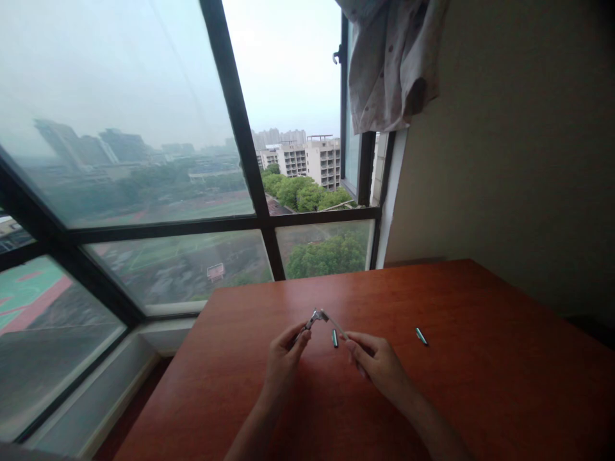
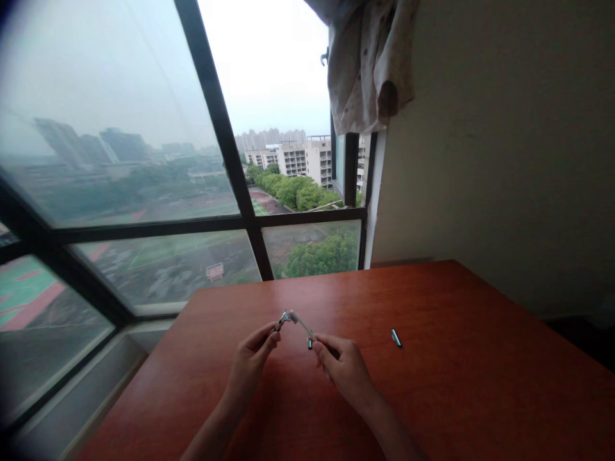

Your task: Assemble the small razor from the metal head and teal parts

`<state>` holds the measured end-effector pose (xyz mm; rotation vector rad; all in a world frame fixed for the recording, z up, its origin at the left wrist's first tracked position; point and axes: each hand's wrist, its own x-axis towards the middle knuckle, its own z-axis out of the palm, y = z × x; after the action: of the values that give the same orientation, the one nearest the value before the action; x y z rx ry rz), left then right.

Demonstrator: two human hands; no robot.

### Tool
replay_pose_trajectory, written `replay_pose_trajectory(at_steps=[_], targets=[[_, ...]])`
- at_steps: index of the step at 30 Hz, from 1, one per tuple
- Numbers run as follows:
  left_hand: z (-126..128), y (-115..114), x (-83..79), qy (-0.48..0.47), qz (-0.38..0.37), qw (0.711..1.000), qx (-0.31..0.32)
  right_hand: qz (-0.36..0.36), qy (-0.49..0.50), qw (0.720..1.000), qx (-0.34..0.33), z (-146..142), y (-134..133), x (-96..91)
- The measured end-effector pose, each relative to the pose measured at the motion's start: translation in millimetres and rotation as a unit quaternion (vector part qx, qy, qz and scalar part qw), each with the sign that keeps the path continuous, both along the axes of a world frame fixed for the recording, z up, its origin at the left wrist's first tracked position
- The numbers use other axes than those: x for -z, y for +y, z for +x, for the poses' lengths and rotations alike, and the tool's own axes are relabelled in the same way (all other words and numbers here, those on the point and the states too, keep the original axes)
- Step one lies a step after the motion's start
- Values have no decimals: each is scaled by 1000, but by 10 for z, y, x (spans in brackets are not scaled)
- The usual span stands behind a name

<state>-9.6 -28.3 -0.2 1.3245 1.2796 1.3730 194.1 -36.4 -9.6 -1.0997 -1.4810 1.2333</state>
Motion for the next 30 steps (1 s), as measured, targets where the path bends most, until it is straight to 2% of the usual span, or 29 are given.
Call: replay_pose_trajectory(at_steps=[7, 16, 22, 30], targets=[[32, -29, -1, 71, 62, 995, 36, -3, -2, 1000, 18, 9, 11, 21], [4, -18, 28, 80, 66, 995, -1, 7, -3, 1000, 14, 5, 21, 37], [19, -22, 6, 80, 70, 994, 4, 16, -19, 999, 37, 9, 32, 48], [24, -21, 0, 84, 66, 994, 3, 24, -24, 999, 26, 4, 22, 30]])
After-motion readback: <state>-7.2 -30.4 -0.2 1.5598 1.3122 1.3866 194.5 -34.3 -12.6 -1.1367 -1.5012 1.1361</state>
